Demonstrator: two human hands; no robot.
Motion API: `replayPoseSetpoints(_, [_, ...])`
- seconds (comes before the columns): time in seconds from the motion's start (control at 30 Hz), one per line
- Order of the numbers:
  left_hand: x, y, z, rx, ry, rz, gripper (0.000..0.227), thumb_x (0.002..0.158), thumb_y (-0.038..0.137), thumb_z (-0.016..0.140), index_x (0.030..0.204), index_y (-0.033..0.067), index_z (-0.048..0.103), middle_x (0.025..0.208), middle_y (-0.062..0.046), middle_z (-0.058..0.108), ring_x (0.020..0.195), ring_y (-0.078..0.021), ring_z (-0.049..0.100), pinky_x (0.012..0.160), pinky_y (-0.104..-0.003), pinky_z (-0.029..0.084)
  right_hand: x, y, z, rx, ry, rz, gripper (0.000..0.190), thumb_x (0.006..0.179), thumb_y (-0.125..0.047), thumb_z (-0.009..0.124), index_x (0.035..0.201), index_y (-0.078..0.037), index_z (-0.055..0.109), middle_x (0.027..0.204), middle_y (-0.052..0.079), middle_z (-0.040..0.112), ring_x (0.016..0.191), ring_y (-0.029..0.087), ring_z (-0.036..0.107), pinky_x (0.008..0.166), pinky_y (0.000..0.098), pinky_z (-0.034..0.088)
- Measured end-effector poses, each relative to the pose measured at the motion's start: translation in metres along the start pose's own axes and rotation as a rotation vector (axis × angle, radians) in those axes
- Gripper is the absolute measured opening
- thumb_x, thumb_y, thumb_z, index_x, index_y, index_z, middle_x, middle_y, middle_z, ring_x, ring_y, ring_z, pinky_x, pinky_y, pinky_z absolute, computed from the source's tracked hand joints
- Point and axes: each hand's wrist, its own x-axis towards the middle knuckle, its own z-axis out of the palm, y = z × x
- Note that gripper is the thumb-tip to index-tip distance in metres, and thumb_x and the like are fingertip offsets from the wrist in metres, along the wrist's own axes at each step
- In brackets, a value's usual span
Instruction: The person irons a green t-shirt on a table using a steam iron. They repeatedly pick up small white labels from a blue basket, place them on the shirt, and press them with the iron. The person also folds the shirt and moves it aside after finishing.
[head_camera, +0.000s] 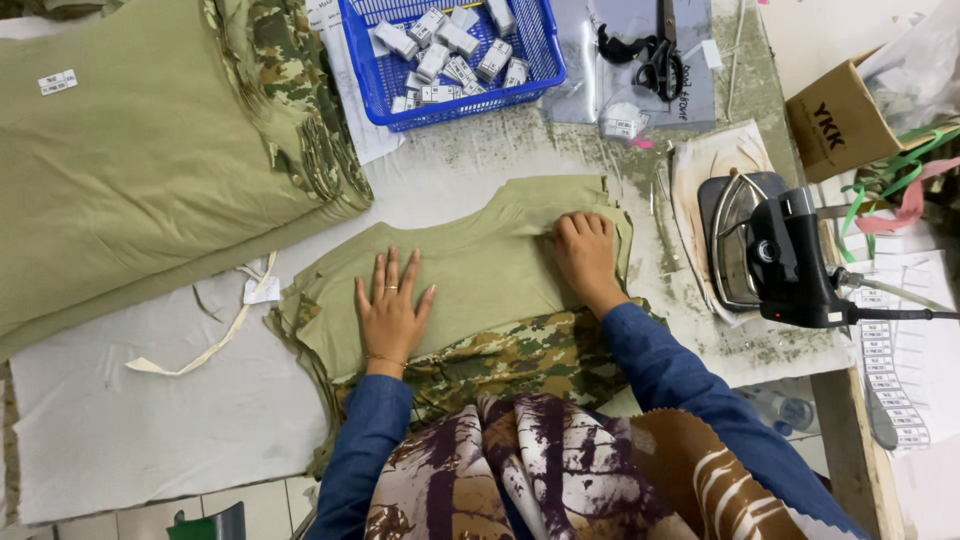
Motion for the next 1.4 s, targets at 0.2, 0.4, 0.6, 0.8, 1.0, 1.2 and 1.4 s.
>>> replayPoseSetpoints(0.2, [0.000, 0.000, -0.001, -0.026, 0.006, 0.003, 0.060, 0.099, 0.056, 0.036, 0.154, 0.0323, 0.030, 0.158, -0.009, 0.031, 0.147, -0.0287, 0.026, 0.113, -0.060, 0.015, 0.026, 0.007, -0.014, -0.088, 0.043, -0.105, 0.012, 0.092, -0.027, 0.065, 0.091, -0.016, 0.061, 0.077, 0.001, 0.060, 0.077, 0.021, 0.064, 0.078, 0.0345, 0.048])
replayPoseSetpoints(0.4, [0.000, 0.000, -0.003, 0.001, 0.023, 0.009, 0.060, 0.098, 0.055, 0.039, 0.153, 0.0308, 0.033, 0.157, -0.010, 0.034, 0.146, -0.0282, 0.028, 0.113, -0.059, 0.017, 0.051, 0.027, -0.018, -0.162, 0.048, -0.251, 0.011, 0.093, -0.029, 0.057, 0.088, -0.023, 0.049, 0.076, -0.006, 0.049, 0.057, 0.013, 0.061, 0.052, 0.0267, 0.048])
replayPoseSetpoints(0.6, [0.000, 0.000, 0.000, -0.008, 0.002, 0.000, 0.060, 0.099, 0.056, 0.035, 0.154, 0.0315, 0.031, 0.158, -0.009, 0.032, 0.147, -0.0284, 0.027, 0.113, -0.059, 0.015, 0.050, 0.041, 0.010, -0.120, 0.040, -0.181, 0.027, 0.090, -0.038, 0.066, 0.109, -0.020, 0.061, 0.096, 0.001, 0.057, 0.093, 0.022, 0.063, 0.084, 0.0379, 0.046])
replayPoseSetpoints(0.8, [0.000, -0.001, -0.002, -0.005, -0.015, 0.003, 0.059, 0.100, 0.056, 0.033, 0.153, 0.0318, 0.030, 0.158, -0.009, 0.032, 0.146, -0.0284, 0.027, 0.113, -0.060, 0.016, 0.020, -0.050, -0.072, 0.164, -0.284, -0.422, 0.071, 0.092, -0.065, 0.041, 0.146, -0.018, 0.044, 0.149, 0.011, 0.046, 0.140, 0.027, 0.038, 0.114, 0.0445, 0.025])
replayPoseSetpoints(1.0, [0.004, -0.041, -0.013, 0.009, 0.069, -0.197, 0.058, 0.103, 0.052, 0.032, 0.155, 0.0254, 0.030, 0.158, -0.013, 0.033, 0.146, -0.0305, 0.028, 0.113, -0.058, 0.017, 0.088, 0.065, -0.010, -0.173, 0.050, 0.032, 0.041, 0.089, -0.035, 0.071, 0.122, -0.015, 0.059, 0.098, 0.008, 0.061, 0.088, 0.027, 0.063, 0.073, 0.0385, 0.048])
replayPoseSetpoints(1.2, [0.003, -0.044, -0.002, -0.007, 0.133, -0.230, 0.060, 0.101, 0.055, 0.034, 0.154, 0.0265, 0.031, 0.160, -0.010, 0.029, 0.147, -0.0281, 0.026, 0.114, -0.054, 0.018, 0.150, 0.187, 0.049, -0.215, -0.279, 0.071, 0.039, 0.072, -0.045, 0.081, 0.103, -0.029, 0.063, 0.092, -0.007, 0.067, 0.091, 0.022, 0.066, 0.070, 0.0386, 0.055])
replayPoseSetpoints(1.4, [0.003, -0.043, -0.001, -0.021, 0.120, -0.256, 0.061, 0.099, 0.054, 0.038, 0.154, 0.0259, 0.032, 0.159, -0.011, 0.031, 0.147, -0.0286, 0.027, 0.116, -0.053, 0.017, 0.150, 0.178, 0.034, -0.220, -0.335, 0.026, 0.003, 0.080, -0.030, 0.074, 0.077, -0.030, 0.072, 0.083, -0.003, 0.065, 0.085, 0.021, 0.066, 0.073, 0.0336, 0.056])
